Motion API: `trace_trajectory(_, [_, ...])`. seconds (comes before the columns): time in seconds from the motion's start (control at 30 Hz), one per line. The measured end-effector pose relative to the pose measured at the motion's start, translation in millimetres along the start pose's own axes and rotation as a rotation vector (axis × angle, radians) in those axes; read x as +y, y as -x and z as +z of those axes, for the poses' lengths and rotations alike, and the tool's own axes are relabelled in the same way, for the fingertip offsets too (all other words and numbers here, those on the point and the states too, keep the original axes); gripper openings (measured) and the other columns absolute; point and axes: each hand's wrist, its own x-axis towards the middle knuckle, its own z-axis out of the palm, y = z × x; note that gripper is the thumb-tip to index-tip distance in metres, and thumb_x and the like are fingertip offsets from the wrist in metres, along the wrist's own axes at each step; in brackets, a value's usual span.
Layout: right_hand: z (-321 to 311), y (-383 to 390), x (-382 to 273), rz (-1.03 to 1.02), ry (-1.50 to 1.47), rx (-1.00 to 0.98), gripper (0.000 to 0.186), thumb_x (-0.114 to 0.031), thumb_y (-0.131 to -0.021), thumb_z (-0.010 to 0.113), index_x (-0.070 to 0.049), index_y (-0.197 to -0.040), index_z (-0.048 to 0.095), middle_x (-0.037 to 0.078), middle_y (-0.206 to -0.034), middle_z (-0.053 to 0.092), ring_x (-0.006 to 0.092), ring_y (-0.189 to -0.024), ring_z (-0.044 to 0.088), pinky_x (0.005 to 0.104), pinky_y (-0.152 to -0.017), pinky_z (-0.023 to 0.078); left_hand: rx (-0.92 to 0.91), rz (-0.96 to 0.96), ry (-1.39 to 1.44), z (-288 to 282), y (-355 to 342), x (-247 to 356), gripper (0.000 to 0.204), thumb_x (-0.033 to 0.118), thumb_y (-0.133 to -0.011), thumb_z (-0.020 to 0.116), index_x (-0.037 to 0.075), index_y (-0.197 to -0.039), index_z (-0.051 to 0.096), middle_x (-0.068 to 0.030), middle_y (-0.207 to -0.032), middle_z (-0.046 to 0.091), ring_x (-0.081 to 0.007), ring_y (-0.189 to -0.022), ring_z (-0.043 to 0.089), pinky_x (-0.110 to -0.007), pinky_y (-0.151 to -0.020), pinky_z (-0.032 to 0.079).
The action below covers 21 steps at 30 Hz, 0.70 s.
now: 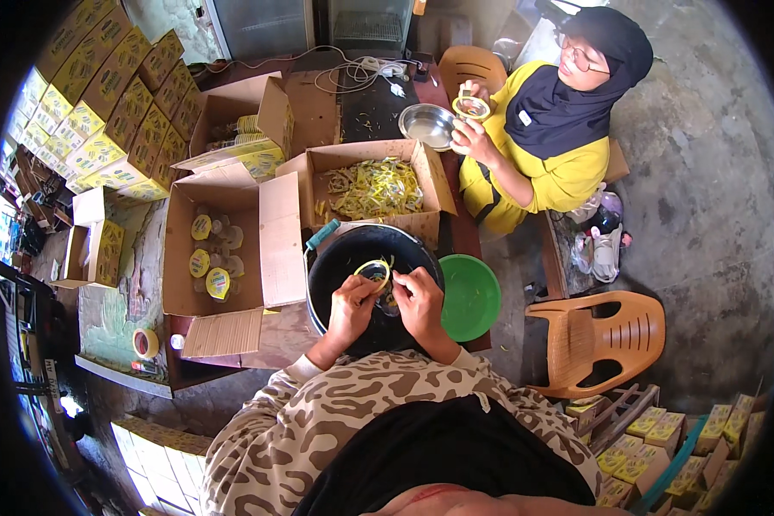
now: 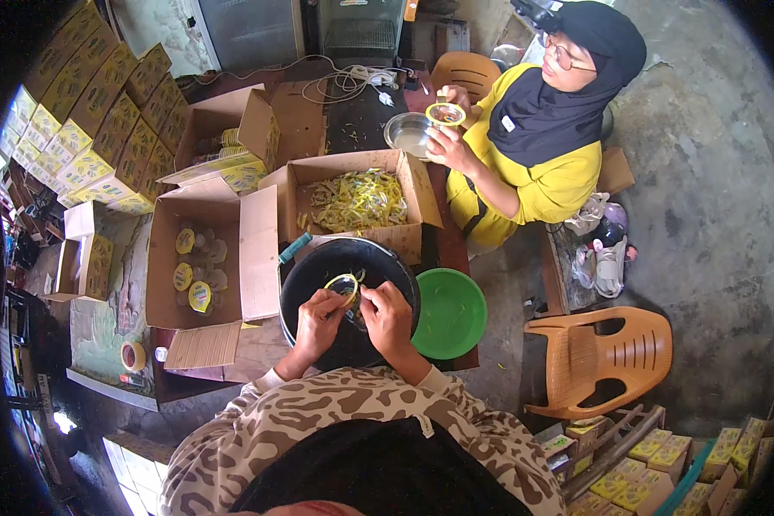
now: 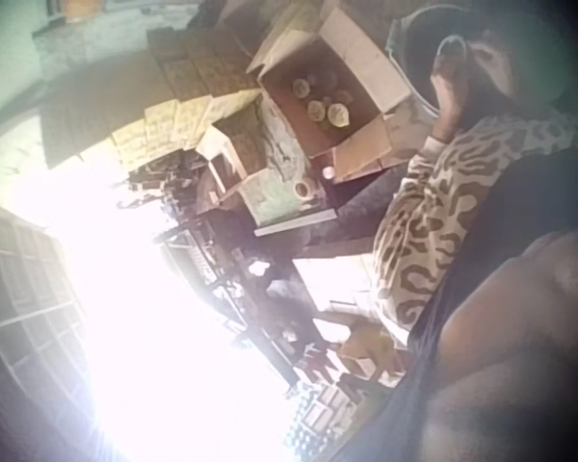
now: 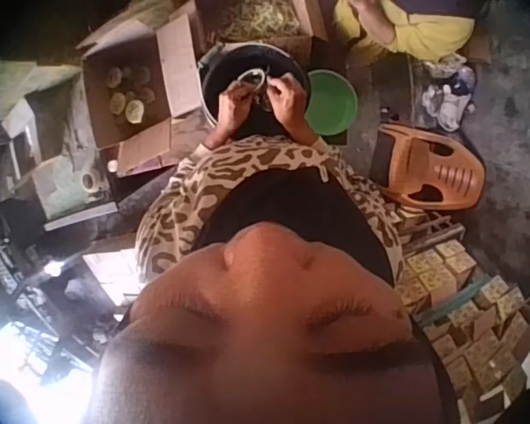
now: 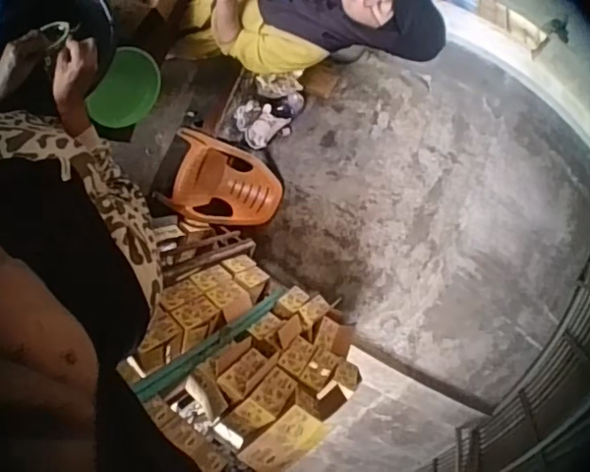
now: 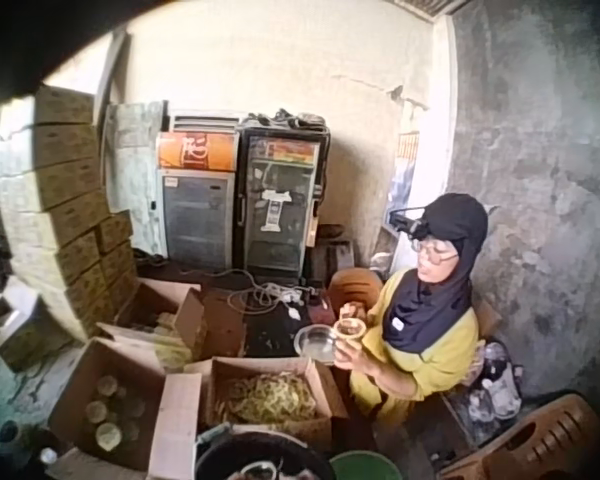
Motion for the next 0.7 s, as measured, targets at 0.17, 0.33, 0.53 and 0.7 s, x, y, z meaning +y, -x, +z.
trace_trajectory(0.17, [-1, -4, 0, 0.074, -0.055, 0.000, 0.014, 0.002, -0.080, 0.076, -0.003, -0.090, 0.069, 0.011, -0.076, 0.057, 0.0287, -0.067, 0.061, 0.0396, -0.059, 0.047, -0.026, 0.020, 0.041, 1, -1, 4, 0.021, -0.006, -0.082, 0.070, -0.003, -0.102, 0.073, -0.0141, -0.092, 0.067, -0.0246, -0.078, 0.069, -0.034, -0.070, 0.055])
trace_trajectory(0.33, [0, -6, 3, -0.011, -0.077, -0.014, 0.014, 0.002, -0.080, 0.076, -0.003, -0.093, 0.071, 0.010, -0.076, 0.057, 0.0281, -0.067, 0.060, 0.0390, -0.059, 0.047, 0.016, 0.020, -0.025, 4, -7, -2, 0.017, -0.003, -0.084, 0.071, -0.003, -0.101, 0.073, -0.0136, -0.084, 0.063, -0.0248, -0.073, 0.066, -0.035, -0.065, 0.053])
trace_trajectory(0.53, [-9, -1, -5, -0.088, 0.036, -0.027, 0.022, 0.003, -0.076, 0.075, -0.005, -0.096, 0.071, 0.008, -0.078, 0.056, 0.0271, -0.072, 0.061, 0.0390, -0.062, 0.049, 0.061, 0.038, -0.063, 3, -11, -2, 0.017, -0.001, -0.085, 0.073, -0.002, -0.102, 0.074, -0.0137, -0.079, 0.061, -0.0258, -0.069, 0.062, -0.037, -0.061, 0.050])
trace_trajectory(0.7, [-2, 0, -5, -0.094, 0.064, -0.042, 0.025, 0.003, -0.076, 0.075, -0.005, -0.099, 0.071, 0.009, -0.080, 0.055, 0.0275, -0.074, 0.061, 0.0396, -0.063, 0.050, 0.044, -0.001, -0.066, 1, -10, 6, 0.017, -0.002, -0.086, 0.071, -0.002, -0.103, 0.073, -0.0145, -0.079, 0.059, -0.0287, -0.068, 0.062, -0.039, -0.061, 0.050])
